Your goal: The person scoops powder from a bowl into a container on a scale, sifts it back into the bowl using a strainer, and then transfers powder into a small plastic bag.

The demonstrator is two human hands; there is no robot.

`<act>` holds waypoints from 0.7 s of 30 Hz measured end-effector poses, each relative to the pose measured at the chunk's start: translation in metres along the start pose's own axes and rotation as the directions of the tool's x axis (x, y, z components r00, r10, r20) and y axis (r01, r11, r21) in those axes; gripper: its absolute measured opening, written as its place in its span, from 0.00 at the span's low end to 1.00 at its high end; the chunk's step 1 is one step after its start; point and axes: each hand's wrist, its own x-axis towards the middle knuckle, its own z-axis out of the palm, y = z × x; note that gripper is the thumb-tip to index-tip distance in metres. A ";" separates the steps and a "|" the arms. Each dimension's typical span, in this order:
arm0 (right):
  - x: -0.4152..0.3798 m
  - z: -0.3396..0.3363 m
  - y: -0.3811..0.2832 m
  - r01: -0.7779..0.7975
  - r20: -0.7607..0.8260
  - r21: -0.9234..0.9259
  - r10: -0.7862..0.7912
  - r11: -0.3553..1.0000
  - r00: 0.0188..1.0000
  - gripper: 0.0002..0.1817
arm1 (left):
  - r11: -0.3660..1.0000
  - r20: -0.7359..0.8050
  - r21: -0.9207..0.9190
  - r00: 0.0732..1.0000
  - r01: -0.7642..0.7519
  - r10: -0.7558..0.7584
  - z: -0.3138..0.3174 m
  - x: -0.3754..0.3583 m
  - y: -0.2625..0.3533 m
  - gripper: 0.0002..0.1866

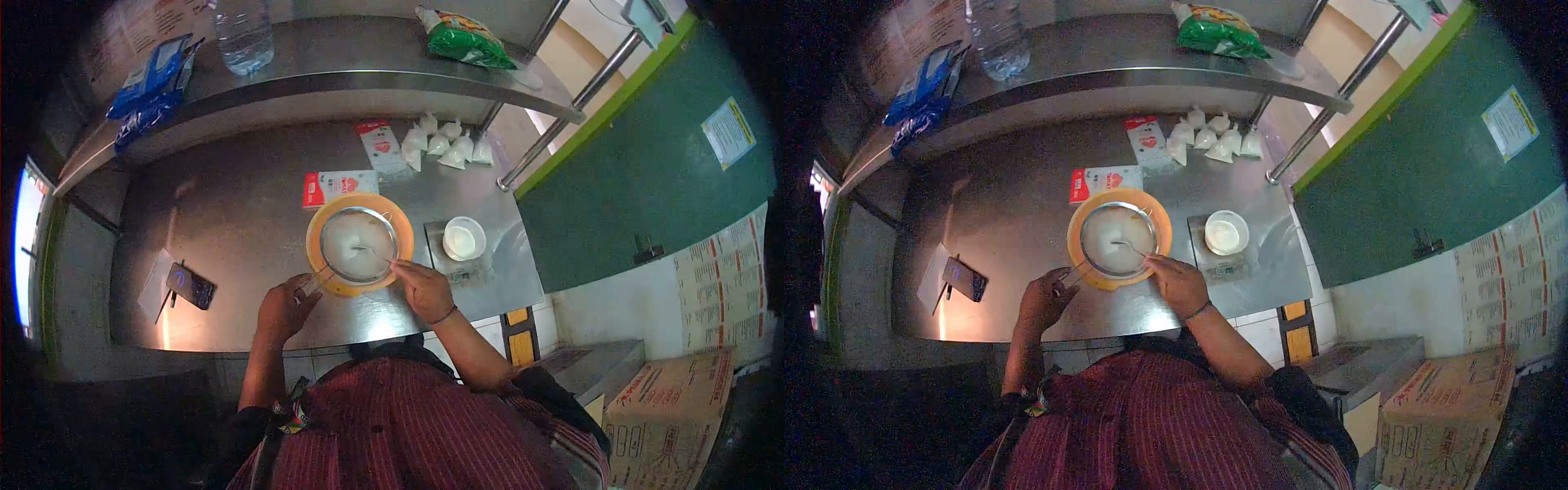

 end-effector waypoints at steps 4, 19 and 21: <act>-0.008 0.004 0.003 -0.087 -0.117 0.028 0.090 0.996 0.989 0.13 | 0.999 0.003 -0.039 1.000 0.002 -0.002 -0.002 0.003 0.002 0.29; -0.012 0.029 0.025 -0.454 -0.010 0.754 0.699 0.475 0.715 0.15 | 0.821 -0.424 -0.119 0.777 -0.558 0.466 0.005 -0.028 0.024 0.16; -0.010 0.028 0.017 -0.491 0.028 0.723 0.689 0.487 0.724 0.12 | 0.746 -0.391 -0.266 0.776 -0.610 0.495 0.016 -0.036 0.032 0.13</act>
